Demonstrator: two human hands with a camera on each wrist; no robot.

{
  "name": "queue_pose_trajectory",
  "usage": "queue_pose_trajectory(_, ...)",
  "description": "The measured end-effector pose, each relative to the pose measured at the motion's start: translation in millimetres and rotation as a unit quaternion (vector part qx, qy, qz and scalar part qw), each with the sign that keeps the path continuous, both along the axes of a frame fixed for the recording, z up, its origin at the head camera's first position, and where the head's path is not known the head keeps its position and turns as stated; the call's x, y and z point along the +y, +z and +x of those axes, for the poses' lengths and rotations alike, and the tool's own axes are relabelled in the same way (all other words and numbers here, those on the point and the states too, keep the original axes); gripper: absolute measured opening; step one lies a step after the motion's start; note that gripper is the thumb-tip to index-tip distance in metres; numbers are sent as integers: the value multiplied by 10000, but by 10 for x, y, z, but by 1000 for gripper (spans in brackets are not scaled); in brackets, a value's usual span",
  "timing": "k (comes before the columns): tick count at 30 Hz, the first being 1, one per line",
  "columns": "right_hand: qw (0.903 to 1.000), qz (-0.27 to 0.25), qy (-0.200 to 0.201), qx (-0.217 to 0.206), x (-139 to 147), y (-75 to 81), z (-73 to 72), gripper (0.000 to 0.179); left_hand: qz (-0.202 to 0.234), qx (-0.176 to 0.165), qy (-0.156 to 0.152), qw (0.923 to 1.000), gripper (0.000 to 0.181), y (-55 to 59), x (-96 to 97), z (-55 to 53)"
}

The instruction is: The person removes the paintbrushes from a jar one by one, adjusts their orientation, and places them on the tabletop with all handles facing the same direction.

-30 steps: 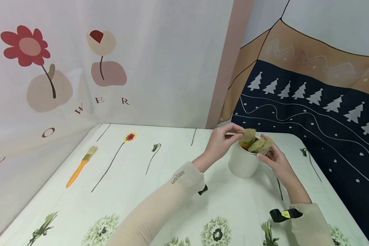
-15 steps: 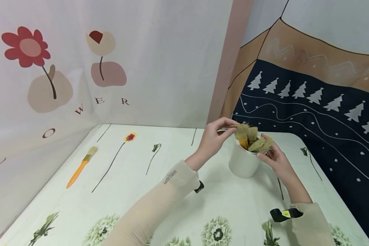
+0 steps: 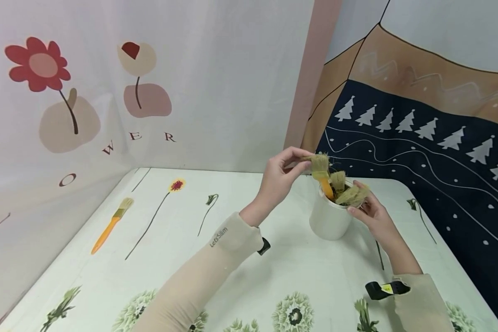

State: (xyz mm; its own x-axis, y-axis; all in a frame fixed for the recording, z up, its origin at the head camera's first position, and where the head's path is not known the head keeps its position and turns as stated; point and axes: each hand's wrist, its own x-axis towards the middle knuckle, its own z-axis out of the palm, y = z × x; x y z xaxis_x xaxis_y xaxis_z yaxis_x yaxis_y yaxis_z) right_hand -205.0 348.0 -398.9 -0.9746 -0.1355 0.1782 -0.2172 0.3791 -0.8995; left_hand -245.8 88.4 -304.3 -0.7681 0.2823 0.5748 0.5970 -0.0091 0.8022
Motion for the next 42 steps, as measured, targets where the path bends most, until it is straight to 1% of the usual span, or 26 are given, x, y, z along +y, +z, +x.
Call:
queue_pose_trajectory(4,10000,-31,-14,-9,-2,3,-5,65,139,77,-22,9999,17,75,-75,33)
queue_pose_trajectory(7,10000,-43,-28,-15,3,-8,-8,65,167,90,31,9998,16,176,-155,118)
queue_pose_trajectory(10,10000,-34,-23,24,6,-20,-9,66,242,43,-1,9997,16,275,-241,199)
queue_pose_trajectory(13,10000,-20,-21,60,5,-19,-8,65,333,2,-38,9994,17,332,-313,225)
queue_pose_trajectory(16,10000,2,-40,85,6,-15,-11,65,385,-12,-44,9992,18,327,-369,178)
queue_pose_trajectory(20,9999,-21,6,140,3,-17,-10,64,486,50,-122,9987,17,257,-458,70)
queue_pose_trajectory(23,9998,-82,62,168,-2,-24,-6,63,523,129,-157,9984,17,233,-549,36)
queue_pose_trajectory(30,9997,-92,104,221,-2,-30,8,63,491,99,-66,9987,16,256,-771,19)
queue_pose_trajectory(36,9998,-23,43,167,-5,-20,14,63,556,106,-73,9984,15,274,-964,-9)
queue_pose_trajectory(42,9999,-28,53,158,-9,-16,8,63,424,43,122,9990,16,272,-1174,-32)
